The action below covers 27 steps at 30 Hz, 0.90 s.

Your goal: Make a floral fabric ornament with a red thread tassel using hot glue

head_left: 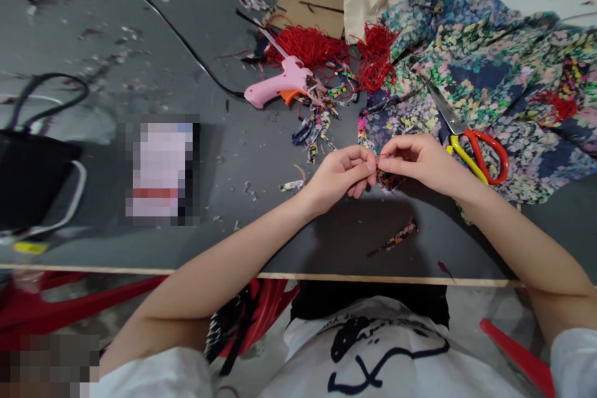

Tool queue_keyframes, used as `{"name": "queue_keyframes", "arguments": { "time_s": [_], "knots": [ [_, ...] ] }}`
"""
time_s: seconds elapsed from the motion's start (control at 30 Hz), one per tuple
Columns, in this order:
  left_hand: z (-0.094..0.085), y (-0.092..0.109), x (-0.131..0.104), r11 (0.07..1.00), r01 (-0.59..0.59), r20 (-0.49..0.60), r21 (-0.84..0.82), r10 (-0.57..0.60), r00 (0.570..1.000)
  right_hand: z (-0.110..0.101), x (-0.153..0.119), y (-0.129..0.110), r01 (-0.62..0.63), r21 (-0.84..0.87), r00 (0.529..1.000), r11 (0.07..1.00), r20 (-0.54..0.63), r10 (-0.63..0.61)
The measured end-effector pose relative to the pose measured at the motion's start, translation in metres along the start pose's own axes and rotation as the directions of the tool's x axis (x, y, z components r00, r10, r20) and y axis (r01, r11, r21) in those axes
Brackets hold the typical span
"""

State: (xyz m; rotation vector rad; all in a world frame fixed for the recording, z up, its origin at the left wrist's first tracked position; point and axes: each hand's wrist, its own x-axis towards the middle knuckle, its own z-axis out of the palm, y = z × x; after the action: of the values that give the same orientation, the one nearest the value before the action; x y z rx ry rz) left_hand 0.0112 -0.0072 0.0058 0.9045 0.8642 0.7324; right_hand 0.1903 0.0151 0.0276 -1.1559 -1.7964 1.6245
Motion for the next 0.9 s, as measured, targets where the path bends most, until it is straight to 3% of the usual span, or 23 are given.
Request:
{"name": "queue_keyframes", "arguments": {
  "time_s": [0.57,0.9],
  "knots": [
    [-0.0010,0.0002,0.0003,1.000,0.013,0.012,0.009,-0.013,1.000,0.0030,-0.0001,-0.0006,-0.102,0.113,0.995,0.988,0.034,0.099],
    [-0.0020,-0.0017,0.0016,1.000,0.012,0.018,0.010,-0.012,1.000,0.0037,0.0009,0.0009,-0.073,0.103,0.997,0.992,-0.001,0.073]
  ]
}}
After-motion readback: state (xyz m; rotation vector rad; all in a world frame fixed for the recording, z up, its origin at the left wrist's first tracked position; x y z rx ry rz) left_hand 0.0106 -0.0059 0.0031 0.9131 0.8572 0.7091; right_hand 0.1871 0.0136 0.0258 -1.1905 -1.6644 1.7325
